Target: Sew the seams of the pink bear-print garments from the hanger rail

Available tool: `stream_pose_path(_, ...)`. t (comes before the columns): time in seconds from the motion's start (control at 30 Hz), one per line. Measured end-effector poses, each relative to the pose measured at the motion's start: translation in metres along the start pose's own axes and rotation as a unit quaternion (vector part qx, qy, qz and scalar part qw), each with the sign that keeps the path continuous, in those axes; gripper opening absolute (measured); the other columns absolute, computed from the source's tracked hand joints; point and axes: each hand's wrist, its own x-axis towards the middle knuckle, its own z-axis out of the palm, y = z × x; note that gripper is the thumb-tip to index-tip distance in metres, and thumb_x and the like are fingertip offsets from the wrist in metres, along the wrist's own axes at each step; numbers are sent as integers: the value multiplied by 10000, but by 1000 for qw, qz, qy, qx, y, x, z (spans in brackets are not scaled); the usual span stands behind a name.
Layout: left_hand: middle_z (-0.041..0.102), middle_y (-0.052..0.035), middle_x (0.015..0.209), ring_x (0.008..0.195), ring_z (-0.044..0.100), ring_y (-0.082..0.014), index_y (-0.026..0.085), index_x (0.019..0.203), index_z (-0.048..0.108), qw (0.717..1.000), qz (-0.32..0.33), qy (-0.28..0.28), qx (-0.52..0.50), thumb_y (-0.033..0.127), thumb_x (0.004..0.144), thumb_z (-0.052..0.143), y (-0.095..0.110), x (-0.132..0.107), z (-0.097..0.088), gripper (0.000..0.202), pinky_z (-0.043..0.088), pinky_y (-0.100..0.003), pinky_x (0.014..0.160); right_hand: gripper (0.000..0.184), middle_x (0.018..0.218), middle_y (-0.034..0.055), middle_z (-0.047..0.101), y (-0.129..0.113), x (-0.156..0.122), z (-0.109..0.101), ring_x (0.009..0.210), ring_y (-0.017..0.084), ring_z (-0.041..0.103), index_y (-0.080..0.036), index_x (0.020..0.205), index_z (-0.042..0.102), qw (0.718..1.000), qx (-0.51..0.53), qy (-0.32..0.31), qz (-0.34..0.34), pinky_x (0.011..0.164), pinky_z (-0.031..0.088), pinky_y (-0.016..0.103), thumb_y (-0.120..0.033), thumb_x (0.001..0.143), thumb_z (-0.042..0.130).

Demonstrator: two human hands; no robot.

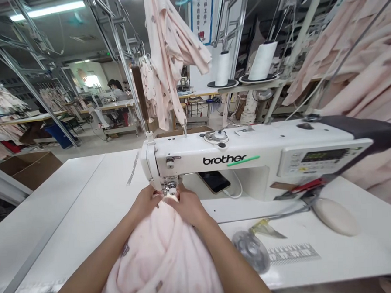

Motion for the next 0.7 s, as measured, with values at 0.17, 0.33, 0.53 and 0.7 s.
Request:
stream_pose_path(0.17,604,-63,846,576,577,-108,125,780,521,1000,-2,-17,-6,155,743,440,0,4,-1,95,474,-217,530,81,726,35,601,-1,7,4,697,177,564,-157,721,563,1000,-4,9,-16,599,343,238,-180,760,496)
stream_pose_path(0.33,591,-19,680,614,570,-135,138,691,524,997,-2,-74,4,140,696,493,18,-4,-17,32,432,-211,522,130,712,36,601,-13,1,-3,712,187,573,-152,814,543,1000,3,6,-8,588,357,234,-96,714,481)
stream_pose_path(0.53,545,9,723,666,535,-104,177,745,564,986,137,73,57,162,773,528,47,-108,-42,49,396,-198,582,176,748,-7,611,-43,-83,-10,663,154,576,-232,936,503,966,20,178,-187,577,441,234,-135,821,411)
stream_pose_path(0.7,494,-8,773,679,501,-78,202,1053,558,867,336,341,138,-18,762,463,48,-199,-45,377,416,-167,585,124,757,-27,668,-70,-136,0,710,162,615,-314,886,565,830,-9,264,-491,659,487,268,-273,879,448)
